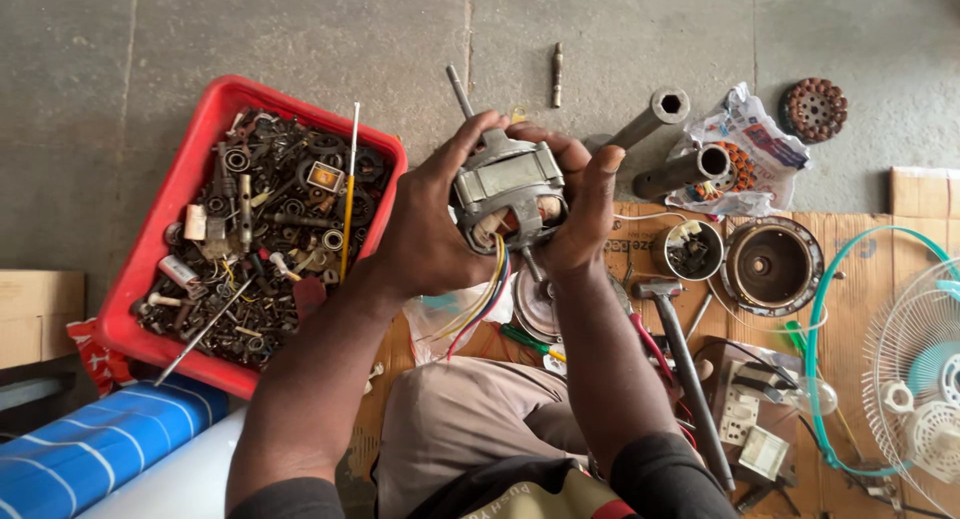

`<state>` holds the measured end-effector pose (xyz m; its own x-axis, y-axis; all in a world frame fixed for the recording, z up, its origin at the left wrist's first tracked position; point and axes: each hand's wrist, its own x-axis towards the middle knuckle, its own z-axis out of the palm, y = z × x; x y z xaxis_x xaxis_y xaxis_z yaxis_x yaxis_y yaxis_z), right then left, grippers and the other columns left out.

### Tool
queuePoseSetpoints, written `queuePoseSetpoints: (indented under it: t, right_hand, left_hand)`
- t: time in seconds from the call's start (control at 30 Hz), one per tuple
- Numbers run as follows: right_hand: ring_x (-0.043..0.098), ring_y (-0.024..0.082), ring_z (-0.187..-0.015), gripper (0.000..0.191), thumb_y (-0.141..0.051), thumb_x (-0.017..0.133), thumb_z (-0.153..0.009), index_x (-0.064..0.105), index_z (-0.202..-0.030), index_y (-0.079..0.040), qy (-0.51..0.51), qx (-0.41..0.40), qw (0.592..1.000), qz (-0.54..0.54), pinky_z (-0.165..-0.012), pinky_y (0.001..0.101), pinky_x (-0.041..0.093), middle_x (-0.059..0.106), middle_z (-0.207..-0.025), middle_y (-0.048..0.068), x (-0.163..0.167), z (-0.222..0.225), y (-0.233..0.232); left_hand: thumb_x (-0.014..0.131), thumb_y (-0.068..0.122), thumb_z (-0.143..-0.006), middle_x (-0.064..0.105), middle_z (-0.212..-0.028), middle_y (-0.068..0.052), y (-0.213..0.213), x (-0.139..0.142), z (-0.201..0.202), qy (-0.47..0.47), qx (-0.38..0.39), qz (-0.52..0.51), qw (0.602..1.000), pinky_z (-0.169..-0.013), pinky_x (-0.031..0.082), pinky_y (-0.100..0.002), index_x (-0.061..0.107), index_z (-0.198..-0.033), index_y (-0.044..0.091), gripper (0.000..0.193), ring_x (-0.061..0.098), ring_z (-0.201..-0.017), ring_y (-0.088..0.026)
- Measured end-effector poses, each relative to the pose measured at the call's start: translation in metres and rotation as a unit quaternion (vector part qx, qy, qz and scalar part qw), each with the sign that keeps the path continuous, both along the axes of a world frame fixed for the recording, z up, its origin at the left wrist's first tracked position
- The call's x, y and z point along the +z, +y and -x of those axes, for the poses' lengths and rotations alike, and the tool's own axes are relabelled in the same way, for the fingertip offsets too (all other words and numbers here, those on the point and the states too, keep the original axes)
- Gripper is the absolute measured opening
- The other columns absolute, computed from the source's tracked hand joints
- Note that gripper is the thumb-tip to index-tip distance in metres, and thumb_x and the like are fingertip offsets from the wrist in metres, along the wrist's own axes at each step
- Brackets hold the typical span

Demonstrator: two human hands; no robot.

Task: The person sits on the floor and disassembles an electric fan motor, using pliers to work on the motor and pulling the rotor shaft out of the housing by hand. They handle the motor housing, wires, and rotor, and place removed parts into a red tray of scrap components.

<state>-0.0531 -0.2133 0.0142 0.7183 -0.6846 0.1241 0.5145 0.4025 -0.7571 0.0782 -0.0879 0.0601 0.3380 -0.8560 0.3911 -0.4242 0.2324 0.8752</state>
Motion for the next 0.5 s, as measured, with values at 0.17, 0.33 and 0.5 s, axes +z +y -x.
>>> queuePoseSetpoints:
  t: [0.17, 0.33, 0.5]
  right_hand:
    - [0.063, 0.029, -0.124, 0.079, -0.065, 0.034, -0.109, 0.063, -0.131, 0.005, 0.055, -0.002, 0.998, -0.007, -0.113, 0.0445, 0.049, 0.067, -0.131, 0.019, 0.006, 0.004, -0.003]
    - [0.062, 0.028, -0.123, 0.075, -0.062, 0.035, -0.109, 0.063, -0.131, 0.004, 0.088, -0.001, 0.996, 0.014, -0.113, 0.0417, 0.047, 0.067, -0.13, 0.018, 0.008, 0.004, -0.014]
    - [0.057, 0.029, -0.133, 0.074, -0.061, 0.032, -0.104, 0.052, -0.142, -0.001, 0.088, -0.052, 0.995, -0.004, -0.115, 0.0446, 0.047, 0.059, -0.146, 0.018, 0.017, 0.017, -0.025]
  left_hand:
    - [0.09, 0.01, -0.062, 0.063, -0.146, -0.019, 0.0, 0.001, 0.002, -0.015, 0.02, 0.008, 1.0, -0.117, 0.052, -0.037, 0.038, -0.157, 0.004, 0.108, 0.066, -0.135, -0.027]
    - [0.089, 0.012, -0.064, 0.066, -0.141, -0.02, -0.003, -0.003, 0.013, -0.015, 0.048, 0.025, 0.998, -0.113, 0.057, -0.039, 0.04, -0.155, 0.005, 0.104, 0.07, -0.131, -0.029]
    - [0.092, 0.02, -0.062, 0.064, -0.135, -0.024, -0.01, -0.008, 0.035, -0.045, 0.162, 0.032, 0.985, -0.108, 0.055, -0.042, 0.034, -0.155, 0.0, 0.111, 0.067, -0.125, -0.038]
